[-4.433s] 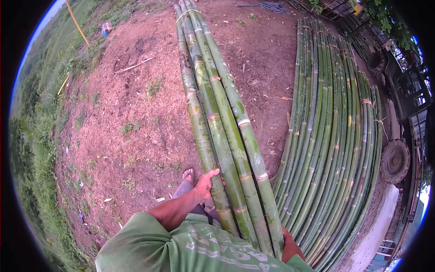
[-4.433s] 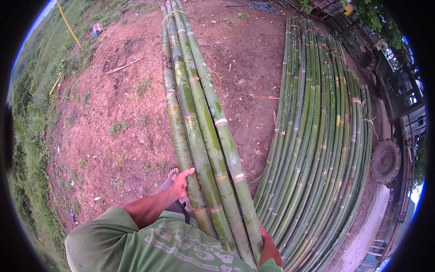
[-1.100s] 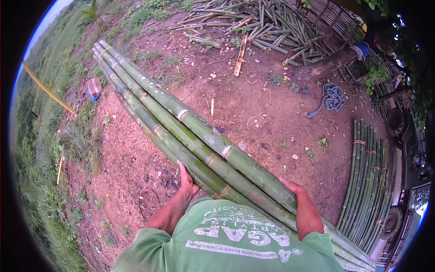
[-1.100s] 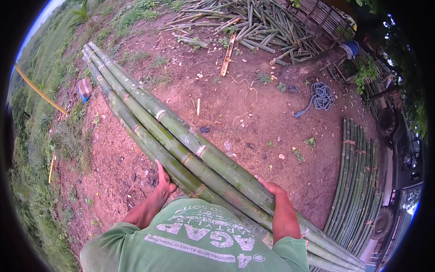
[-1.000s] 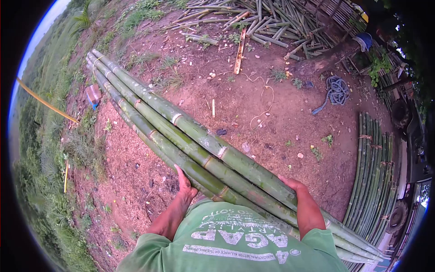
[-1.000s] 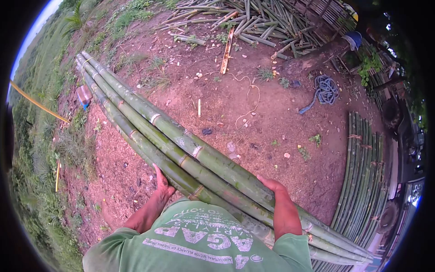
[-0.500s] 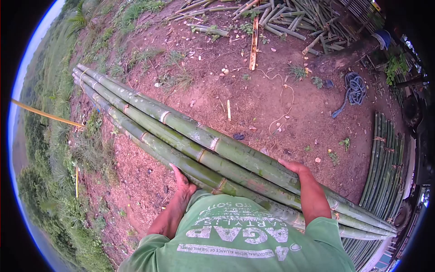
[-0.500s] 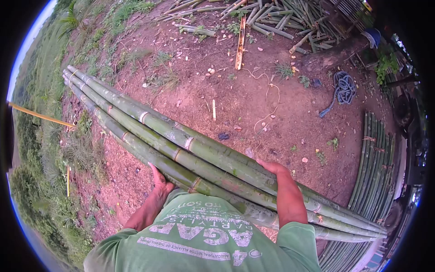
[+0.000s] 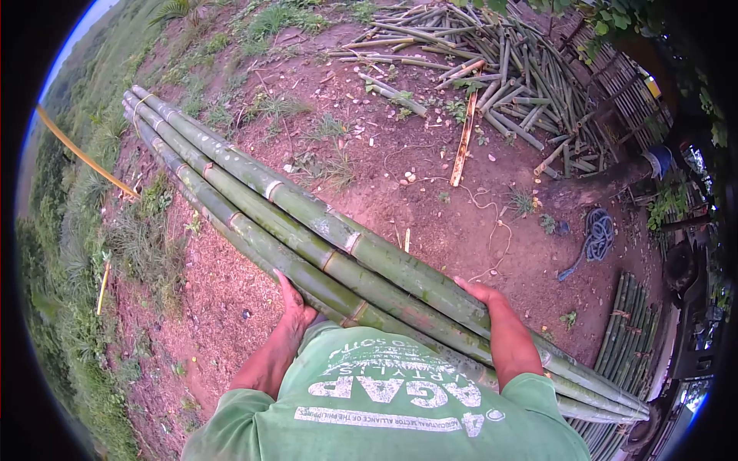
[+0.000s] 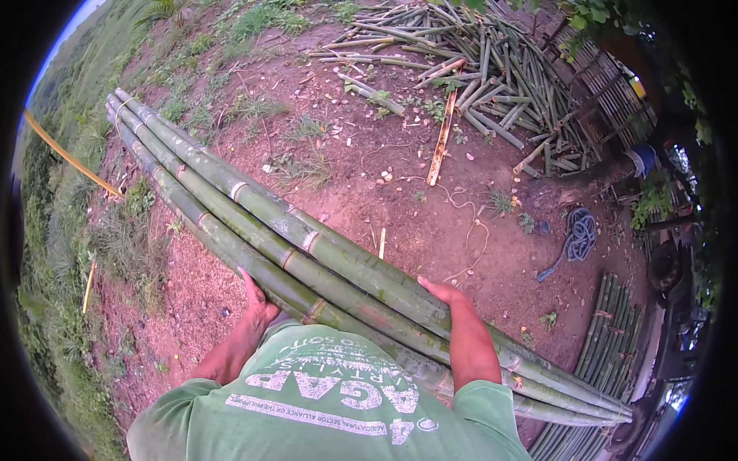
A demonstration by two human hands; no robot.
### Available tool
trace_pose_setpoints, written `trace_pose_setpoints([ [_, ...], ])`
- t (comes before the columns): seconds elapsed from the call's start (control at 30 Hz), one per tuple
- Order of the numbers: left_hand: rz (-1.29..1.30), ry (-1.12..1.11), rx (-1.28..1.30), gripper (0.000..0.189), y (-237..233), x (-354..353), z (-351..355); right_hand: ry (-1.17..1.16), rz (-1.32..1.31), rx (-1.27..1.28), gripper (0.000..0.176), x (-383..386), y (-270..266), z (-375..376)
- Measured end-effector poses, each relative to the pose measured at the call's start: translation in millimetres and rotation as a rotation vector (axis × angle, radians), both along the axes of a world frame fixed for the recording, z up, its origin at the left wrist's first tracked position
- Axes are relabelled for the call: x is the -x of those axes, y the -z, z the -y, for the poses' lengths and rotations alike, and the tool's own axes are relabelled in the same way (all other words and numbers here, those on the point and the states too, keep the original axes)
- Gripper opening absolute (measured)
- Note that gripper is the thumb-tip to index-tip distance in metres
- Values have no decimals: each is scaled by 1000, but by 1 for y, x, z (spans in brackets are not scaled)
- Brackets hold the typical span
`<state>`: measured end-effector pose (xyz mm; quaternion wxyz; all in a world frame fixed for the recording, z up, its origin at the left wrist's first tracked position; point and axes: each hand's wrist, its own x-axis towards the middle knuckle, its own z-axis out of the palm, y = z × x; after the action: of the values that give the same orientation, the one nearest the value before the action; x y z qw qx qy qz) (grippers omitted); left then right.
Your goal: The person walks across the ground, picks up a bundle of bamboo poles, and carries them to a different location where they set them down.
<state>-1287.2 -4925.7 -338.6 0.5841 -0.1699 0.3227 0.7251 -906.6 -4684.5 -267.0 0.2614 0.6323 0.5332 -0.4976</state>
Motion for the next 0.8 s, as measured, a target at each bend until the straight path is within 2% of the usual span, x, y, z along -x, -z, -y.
trace_pose_setpoints([
  [0.03, 0, -8, 4, 99, -4, 9, -9, -41, 11, -3, 90, 15, 2, -11],
  [0.13, 14, -11, 28, 100, -3, 44, -46, 45, -24, 88, 88, 58, -9, -42],
  [0.17, 8, -21, 26, 100, 3, 54, -56, 170, -39, 202, 85, 61, 15, -59],
  [0.27, -24, -21, 38, 102, 1, 85, -105, 12, -14, 123, 83, 99, 27, -110],
  [0.3, -32, -26, 84, 102, -1, 93, -117, 94, -14, 205, 81, 99, 62, -132],
  [0.4, -39, -21, 130, 103, 16, 129, -156, 220, -20, 336, 81, 136, 67, -172],
  [0.6, 83, -4, 109, 104, 50, 195, -224, 55, -1, 148, 82, 196, 106, -260],
  [0.7, 83, -1, 86, 106, 63, 248, -265, 109, 7, 257, 85, 259, 109, -312],
  [0.8, 81, 1, 48, 107, 60, 299, -302, -90, 4, 49, 91, 327, 88, -345],
])
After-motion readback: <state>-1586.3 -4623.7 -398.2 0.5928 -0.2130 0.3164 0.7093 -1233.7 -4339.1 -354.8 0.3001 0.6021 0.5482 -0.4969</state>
